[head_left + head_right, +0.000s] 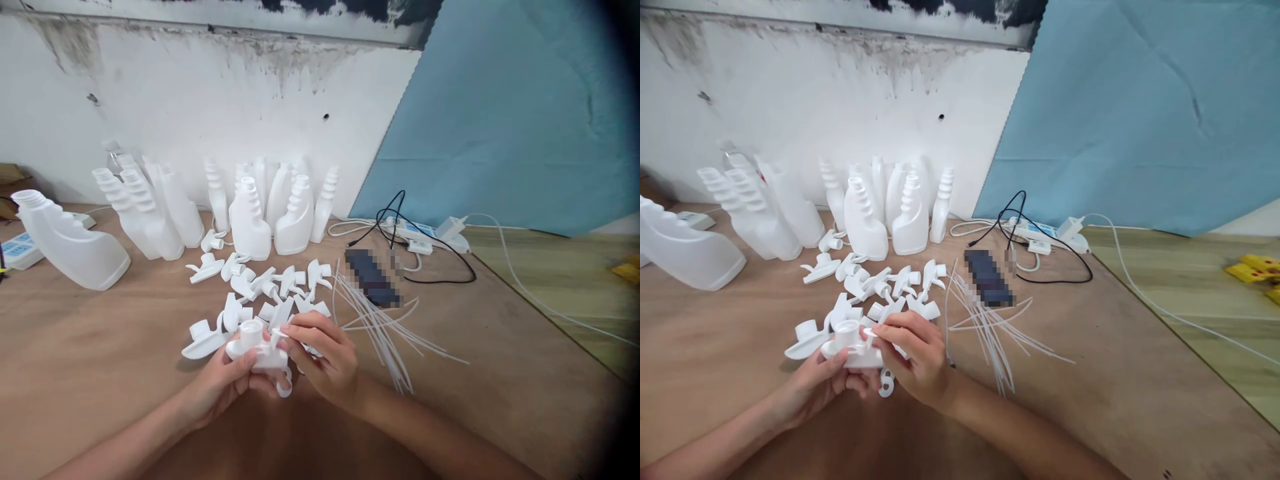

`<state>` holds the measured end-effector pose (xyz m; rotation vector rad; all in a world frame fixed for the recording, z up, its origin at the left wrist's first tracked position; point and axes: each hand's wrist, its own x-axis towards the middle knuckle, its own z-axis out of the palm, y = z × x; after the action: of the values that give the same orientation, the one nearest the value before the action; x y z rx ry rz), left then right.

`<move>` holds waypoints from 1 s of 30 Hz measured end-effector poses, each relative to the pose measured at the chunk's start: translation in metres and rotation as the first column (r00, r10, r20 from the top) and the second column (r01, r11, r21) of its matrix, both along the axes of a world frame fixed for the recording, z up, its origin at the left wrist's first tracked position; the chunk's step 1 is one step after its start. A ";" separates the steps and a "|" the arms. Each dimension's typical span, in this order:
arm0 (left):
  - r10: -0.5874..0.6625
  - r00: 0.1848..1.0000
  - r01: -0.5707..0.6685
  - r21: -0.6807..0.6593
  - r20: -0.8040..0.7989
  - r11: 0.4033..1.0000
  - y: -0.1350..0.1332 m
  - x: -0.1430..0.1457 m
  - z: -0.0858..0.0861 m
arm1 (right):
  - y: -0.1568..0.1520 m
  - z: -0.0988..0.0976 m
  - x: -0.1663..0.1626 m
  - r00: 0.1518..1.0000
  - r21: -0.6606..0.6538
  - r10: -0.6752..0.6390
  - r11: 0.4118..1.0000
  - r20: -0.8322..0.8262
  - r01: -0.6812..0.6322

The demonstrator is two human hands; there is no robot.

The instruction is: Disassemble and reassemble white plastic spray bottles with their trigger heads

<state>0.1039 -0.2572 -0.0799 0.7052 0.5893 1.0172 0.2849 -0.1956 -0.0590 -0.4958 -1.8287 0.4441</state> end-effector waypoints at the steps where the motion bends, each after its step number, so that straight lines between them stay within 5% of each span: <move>1: -0.033 0.999 0.033 0.009 -0.022 0.999 -0.001 0.001 -0.001 | 0.000 0.001 0.000 1.000 -0.007 0.008 1.000 0.006 -0.008; 7: -0.165 0.973 0.167 -0.006 -0.163 0.986 -0.002 0.003 -0.001 | -0.004 -0.010 0.004 0.990 -0.093 0.132 0.987 0.038 -0.128; 17: -0.182 0.955 0.190 0.014 -0.234 0.982 0.002 0.002 -0.002 | -0.005 -0.022 0.008 0.941 -0.097 0.291 0.956 0.170 -0.278; 26: -0.166 0.951 0.185 0.051 -0.260 0.981 0.007 -0.003 0.004 | 0.017 0.018 0.023 0.935 -0.278 0.337 0.914 0.112 -0.296; 30: -0.159 0.946 0.182 0.057 -0.283 0.982 0.007 -0.002 0.004 | 0.017 0.033 0.024 0.860 -0.218 0.404 0.911 0.310 -0.349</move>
<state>0.1018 -0.2504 -0.0757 0.9656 0.7185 0.7896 0.3090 -0.1787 -0.0262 -0.3296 -2.2615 0.8146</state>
